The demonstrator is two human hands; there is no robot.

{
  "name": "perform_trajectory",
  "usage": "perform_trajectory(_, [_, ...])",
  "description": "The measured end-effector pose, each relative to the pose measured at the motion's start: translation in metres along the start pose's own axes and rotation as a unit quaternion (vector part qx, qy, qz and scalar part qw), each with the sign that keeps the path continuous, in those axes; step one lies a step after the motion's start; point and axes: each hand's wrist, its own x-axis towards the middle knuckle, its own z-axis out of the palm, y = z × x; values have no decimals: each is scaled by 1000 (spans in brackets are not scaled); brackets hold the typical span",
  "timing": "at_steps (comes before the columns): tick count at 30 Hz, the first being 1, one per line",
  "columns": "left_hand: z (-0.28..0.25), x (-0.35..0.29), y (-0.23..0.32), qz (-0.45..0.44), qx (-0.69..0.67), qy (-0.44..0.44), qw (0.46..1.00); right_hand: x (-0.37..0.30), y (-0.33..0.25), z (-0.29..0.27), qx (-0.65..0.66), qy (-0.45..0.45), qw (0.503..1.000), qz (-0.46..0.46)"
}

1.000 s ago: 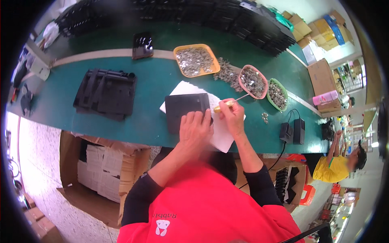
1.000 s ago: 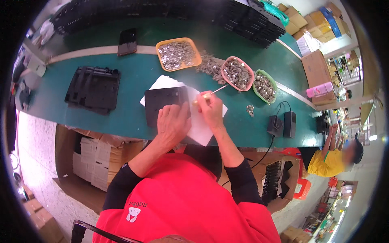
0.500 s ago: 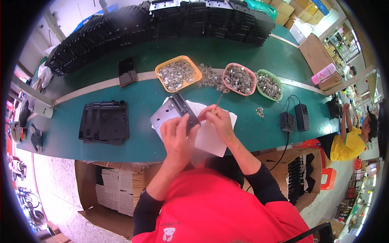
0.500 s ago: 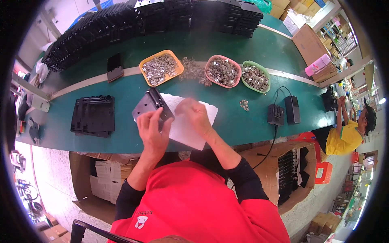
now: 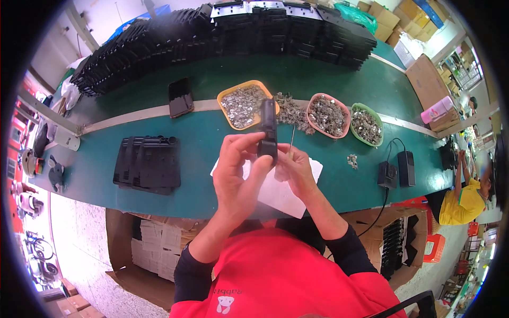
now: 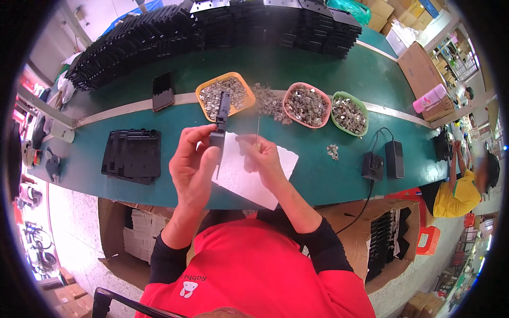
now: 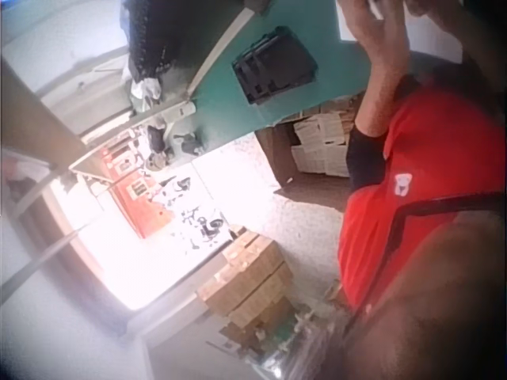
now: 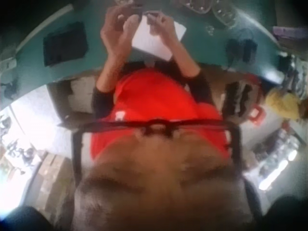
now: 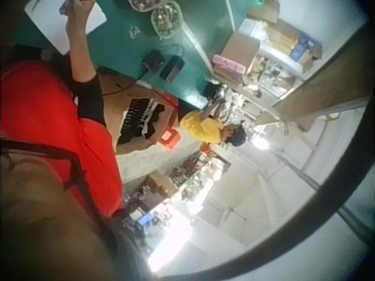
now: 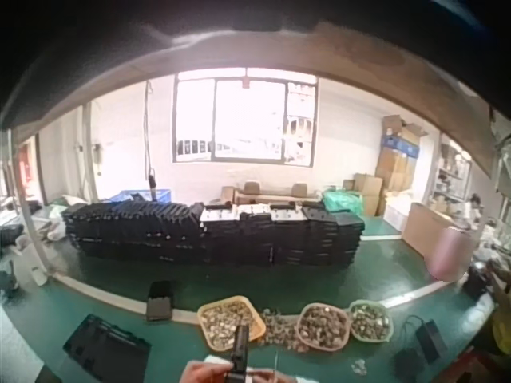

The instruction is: The person uses a small screwdriver to fasten screws into a black rectangular electronic device. They repeatedly pick up screws from a tray, insert them into the device, and tighten them. The person places the assembled device into a cardboard box and repeats the process with another unit.

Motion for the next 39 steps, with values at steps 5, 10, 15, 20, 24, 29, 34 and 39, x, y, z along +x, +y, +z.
perform_trajectory(5, [-7,14,-6,53,95,-17,994,5,2,-2,17,10,999,46])
perform_trajectory(10, [-19,14,-5,122,224,-140,957,27,-41,-9,117,-55,991,37])
perform_trajectory(15, [-26,18,-12,99,119,-107,982,34,-45,5,107,-72,991,32])
perform_trajectory(20, [-18,24,-38,67,-40,34,996,22,-15,25,155,-137,963,170])
perform_trajectory(24, [-23,21,-57,145,130,71,978,24,-23,43,233,-157,931,233])
perform_trajectory(29, [-27,29,-67,222,196,79,952,33,-28,46,262,-136,928,227])
perform_trajectory(34, [-33,51,-72,279,201,81,936,52,-43,54,200,-131,955,173])
perform_trajectory(39, [-40,78,-55,248,240,63,936,109,-80,70,20,-79,996,24])
